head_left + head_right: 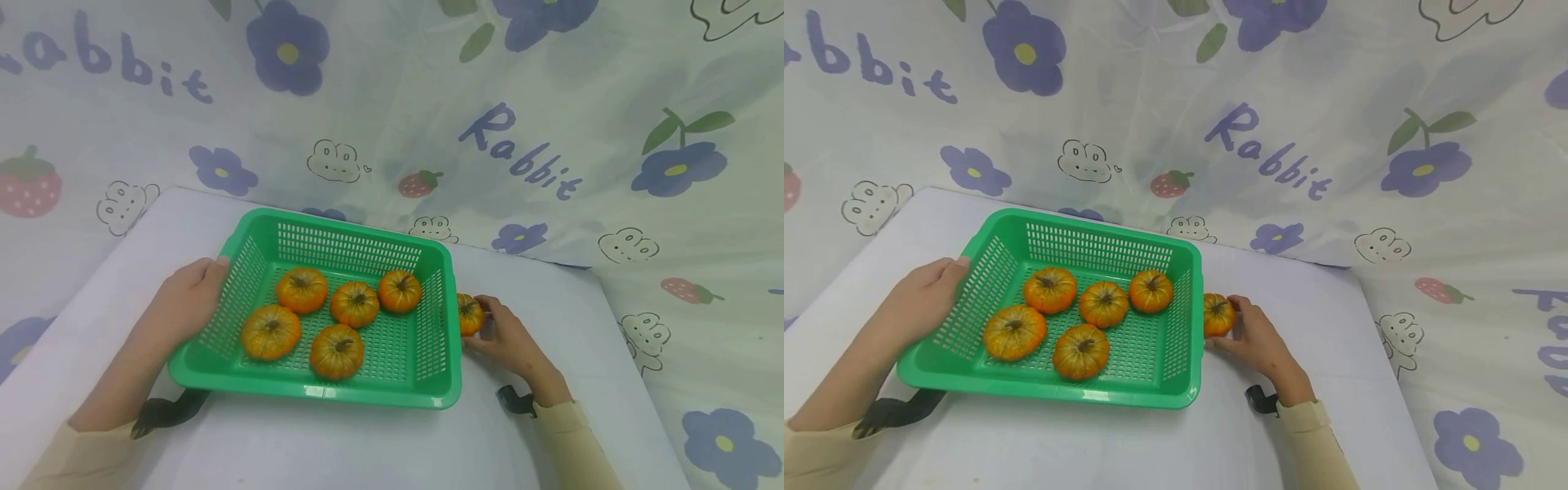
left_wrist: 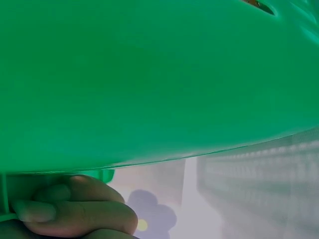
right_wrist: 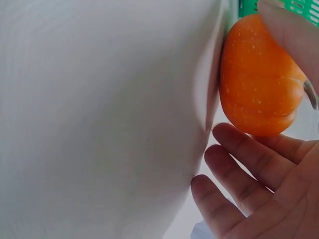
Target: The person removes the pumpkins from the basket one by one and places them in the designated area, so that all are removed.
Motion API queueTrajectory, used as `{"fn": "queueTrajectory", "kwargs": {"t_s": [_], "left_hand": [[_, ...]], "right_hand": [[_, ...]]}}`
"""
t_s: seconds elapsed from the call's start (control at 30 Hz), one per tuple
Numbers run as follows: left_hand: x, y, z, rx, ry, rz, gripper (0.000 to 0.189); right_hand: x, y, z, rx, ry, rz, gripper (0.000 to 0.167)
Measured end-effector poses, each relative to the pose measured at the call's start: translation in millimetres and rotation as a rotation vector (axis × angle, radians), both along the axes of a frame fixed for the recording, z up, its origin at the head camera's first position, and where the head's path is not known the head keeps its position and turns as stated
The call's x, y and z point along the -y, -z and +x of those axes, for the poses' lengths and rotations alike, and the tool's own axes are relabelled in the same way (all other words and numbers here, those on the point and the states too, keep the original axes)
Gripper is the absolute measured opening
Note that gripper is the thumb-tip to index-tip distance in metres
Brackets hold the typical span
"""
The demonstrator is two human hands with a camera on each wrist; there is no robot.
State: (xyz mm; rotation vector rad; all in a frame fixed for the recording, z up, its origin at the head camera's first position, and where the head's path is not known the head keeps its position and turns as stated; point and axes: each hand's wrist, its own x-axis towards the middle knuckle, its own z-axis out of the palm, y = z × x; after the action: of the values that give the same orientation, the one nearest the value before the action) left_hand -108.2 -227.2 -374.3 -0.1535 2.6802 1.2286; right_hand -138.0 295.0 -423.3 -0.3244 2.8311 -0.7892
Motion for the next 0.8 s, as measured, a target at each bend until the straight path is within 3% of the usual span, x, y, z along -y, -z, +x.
{"fn": "queueTrajectory", "kwargs": {"t_s": [0.33,0.6,0.8], "left_hand": [[0.8,2.5,-0.8,0.006,-0.004,0.010,0.067],[-2.5,0.7,1.2,0.020,-0.009,0.053,0.070],[-1.4,-1.0,1.6,0.015,-0.003,0.037,0.067]], "right_hand": [[2,-12.8,0.8,0.089,-0.016,0.016,0.114],[0,-34.2,5.7,0.070,-0.040,-0.004,0.116],[3,-53.9,10.1,0.062,-0.043,0.048,0.110]]}}
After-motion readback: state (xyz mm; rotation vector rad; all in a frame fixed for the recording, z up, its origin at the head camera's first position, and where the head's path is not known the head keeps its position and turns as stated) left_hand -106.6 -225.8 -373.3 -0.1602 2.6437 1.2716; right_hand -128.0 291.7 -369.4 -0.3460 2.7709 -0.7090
